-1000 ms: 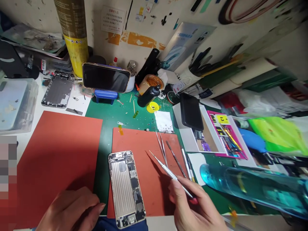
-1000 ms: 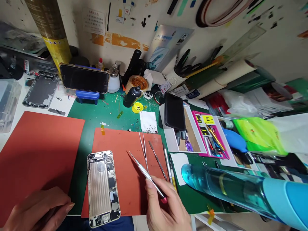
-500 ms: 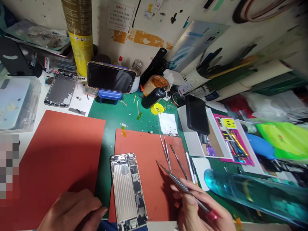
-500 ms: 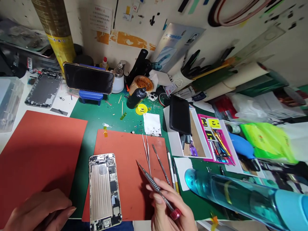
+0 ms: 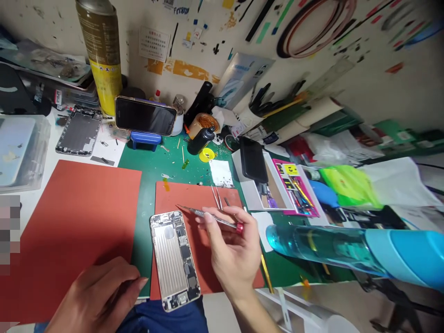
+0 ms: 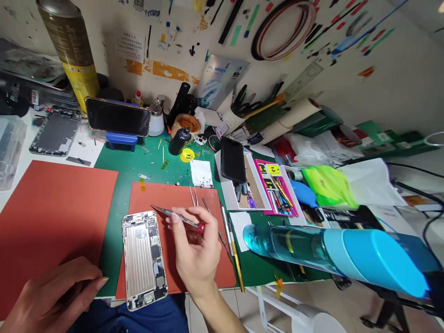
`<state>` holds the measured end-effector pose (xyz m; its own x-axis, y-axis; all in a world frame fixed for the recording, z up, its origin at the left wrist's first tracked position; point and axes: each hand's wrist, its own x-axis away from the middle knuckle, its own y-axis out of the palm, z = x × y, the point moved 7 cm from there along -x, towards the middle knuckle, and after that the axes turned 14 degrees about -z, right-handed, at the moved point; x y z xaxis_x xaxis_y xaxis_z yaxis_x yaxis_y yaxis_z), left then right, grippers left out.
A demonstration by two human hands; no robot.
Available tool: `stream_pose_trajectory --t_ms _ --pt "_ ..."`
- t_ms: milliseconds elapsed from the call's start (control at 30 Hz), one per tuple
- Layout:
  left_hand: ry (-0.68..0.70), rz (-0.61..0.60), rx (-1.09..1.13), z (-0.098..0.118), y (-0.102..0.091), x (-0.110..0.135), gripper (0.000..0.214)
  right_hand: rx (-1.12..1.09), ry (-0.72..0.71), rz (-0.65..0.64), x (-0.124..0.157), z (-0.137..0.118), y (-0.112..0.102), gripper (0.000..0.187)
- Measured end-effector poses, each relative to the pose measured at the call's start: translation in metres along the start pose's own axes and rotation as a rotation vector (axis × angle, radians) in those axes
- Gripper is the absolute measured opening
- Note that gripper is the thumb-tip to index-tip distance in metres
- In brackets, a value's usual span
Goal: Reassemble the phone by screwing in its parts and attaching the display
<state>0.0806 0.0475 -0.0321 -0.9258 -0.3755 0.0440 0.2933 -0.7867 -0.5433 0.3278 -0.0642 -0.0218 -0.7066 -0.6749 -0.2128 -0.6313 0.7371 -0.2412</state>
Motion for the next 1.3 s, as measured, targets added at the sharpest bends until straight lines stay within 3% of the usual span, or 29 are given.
stream_pose_trajectory --t_ms 233,433,600,967,1300 --pt "0.013 0.057 0.039 0.000 -0.004 -0.004 0.011 -0.116 0.058 0.047 0.005 0.008 0.000 0.028" --pt "-0.059 0.179 0.071 0.002 -0.012 -0.007 0.016 -0.505 0.322 -0.067 0.028 0.002 0.018 0.040" --pt "-0.094 0.252 0.121 0.004 -0.016 -0.005 0.006 -0.544 0.466 -0.116 0.052 0.002 0.034 0.044" --pt "-0.027 0.255 0.223 0.000 -0.009 0.002 0.008 -0.527 0.500 -0.154 0.065 -0.006 0.043 0.048" --pt "0.046 0.224 0.190 0.005 -0.010 0.000 0.014 -0.466 0.399 -0.195 0.062 -0.018 0.042 0.041"
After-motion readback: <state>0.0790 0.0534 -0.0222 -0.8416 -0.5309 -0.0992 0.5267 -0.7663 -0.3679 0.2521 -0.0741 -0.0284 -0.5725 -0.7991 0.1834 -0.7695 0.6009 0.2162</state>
